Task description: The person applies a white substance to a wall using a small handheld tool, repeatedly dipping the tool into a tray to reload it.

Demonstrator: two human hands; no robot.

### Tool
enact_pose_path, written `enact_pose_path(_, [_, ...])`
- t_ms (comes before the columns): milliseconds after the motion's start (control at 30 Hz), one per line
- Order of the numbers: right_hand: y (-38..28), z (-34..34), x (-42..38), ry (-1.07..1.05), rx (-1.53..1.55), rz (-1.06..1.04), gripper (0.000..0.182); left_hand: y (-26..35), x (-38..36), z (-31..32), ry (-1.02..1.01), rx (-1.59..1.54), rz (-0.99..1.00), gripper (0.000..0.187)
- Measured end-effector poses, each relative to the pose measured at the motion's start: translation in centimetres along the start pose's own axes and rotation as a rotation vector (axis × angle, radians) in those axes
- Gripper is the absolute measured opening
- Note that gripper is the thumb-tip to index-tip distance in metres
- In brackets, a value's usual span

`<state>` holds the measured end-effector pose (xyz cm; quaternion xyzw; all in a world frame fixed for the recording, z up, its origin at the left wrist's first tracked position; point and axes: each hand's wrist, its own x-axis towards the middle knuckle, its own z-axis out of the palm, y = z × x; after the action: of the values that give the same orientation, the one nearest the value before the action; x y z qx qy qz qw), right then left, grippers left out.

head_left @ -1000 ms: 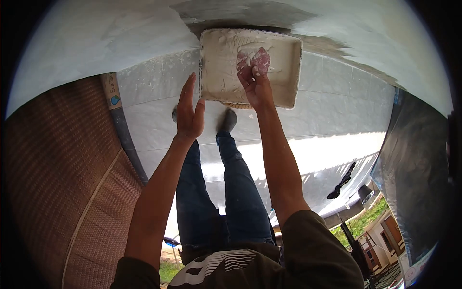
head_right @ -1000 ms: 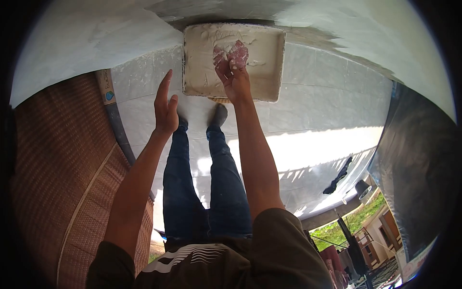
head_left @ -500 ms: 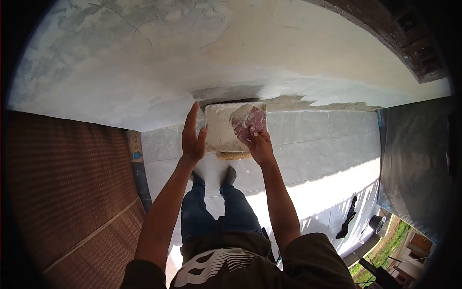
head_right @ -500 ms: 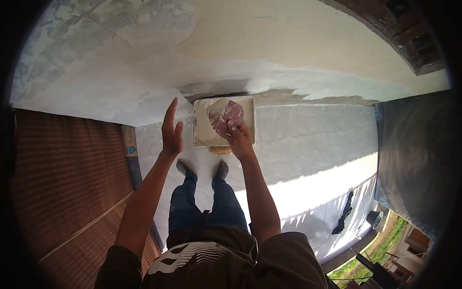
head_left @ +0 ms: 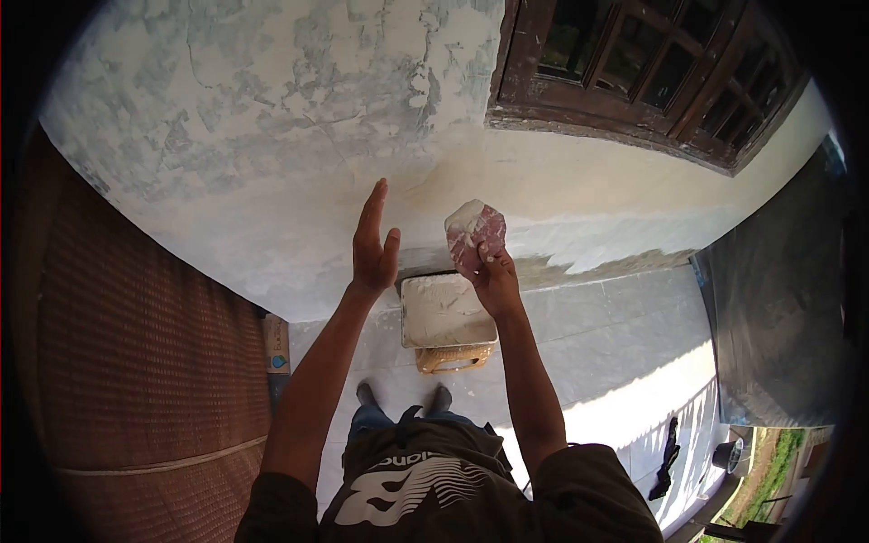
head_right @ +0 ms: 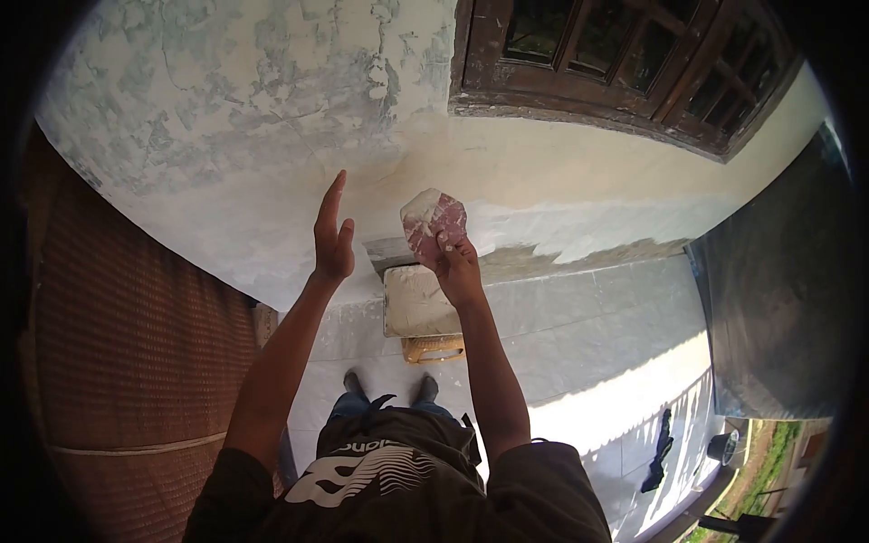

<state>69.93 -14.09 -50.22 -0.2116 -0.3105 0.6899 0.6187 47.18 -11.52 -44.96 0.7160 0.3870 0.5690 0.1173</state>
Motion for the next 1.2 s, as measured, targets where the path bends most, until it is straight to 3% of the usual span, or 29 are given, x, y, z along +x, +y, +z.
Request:
enact_pose_path(200, [-1.7, 4.4, 1.3, -0.006, -0.049, -0.073, 0.027, 1.1, 3.8, -2.0, 0.024, -0.082, 0.108, 0.064])
enact_pose_path(567, [-4.1, 18.6, 7.3, -0.072, -0.088, -0.297, 0.022, 2.6, 13.2, -10.7, 0.078, -0.078, 0.386, 0.064])
enact_pose_path(1200, [-5.3, 34.5, 12.0, -0.200, -0.198, -0.485, 0.020, 4.2, 23.4, -23.2, 0.193, -0.025, 0.618, 0.064])
